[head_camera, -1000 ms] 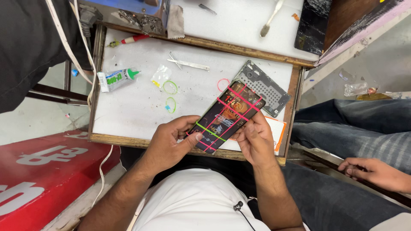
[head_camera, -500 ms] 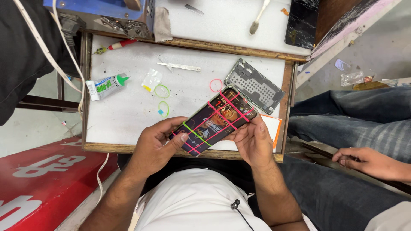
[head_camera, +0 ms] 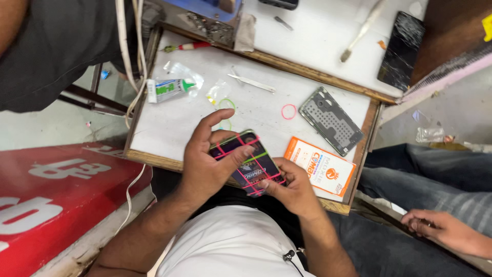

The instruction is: The person secures a smartphone with multiple rubber bands, wipes the screen with a cloth, and inserts a SIM card. They then test the touchscreen and handle a spray bottle.

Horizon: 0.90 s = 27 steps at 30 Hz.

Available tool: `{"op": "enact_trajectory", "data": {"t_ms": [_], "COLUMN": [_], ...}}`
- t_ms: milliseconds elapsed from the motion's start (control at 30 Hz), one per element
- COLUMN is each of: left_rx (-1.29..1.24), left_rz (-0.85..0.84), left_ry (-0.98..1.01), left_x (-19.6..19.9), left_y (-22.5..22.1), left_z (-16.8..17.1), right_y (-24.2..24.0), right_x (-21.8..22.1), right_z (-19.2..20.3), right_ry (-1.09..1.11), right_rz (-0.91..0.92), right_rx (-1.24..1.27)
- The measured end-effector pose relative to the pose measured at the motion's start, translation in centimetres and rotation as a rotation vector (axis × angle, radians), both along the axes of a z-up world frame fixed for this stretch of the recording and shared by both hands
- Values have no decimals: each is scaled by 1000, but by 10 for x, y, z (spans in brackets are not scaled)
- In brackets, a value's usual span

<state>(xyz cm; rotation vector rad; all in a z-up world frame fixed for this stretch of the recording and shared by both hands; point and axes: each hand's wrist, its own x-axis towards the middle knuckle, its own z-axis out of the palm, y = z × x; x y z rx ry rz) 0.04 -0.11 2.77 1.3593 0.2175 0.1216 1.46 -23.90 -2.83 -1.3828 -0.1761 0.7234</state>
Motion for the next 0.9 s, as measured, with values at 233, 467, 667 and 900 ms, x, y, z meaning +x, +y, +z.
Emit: {"op": "enact_trajectory", "data": {"t_ms": [233, 467, 667, 900], "left_rx": [-292, -135, -392, -398], "left_rz": [-180, -349, -446, -462], "left_ry": [-37, 31, 122, 123], "left_x": [-13, -16, -18, -21], "left_y": [-9, 3, -4, -7], "left_z": [-27, -31, -27, -28], "right_y": [15, 9, 9, 18], "right_x": [-20, 2, 31, 27], "right_z": [-15, 9, 57, 53], "right_ry": [58, -453, -971, -1104], "right_rz": [-158, -160, -123, -281], "right_rx": [162, -228, -425, -535]}}
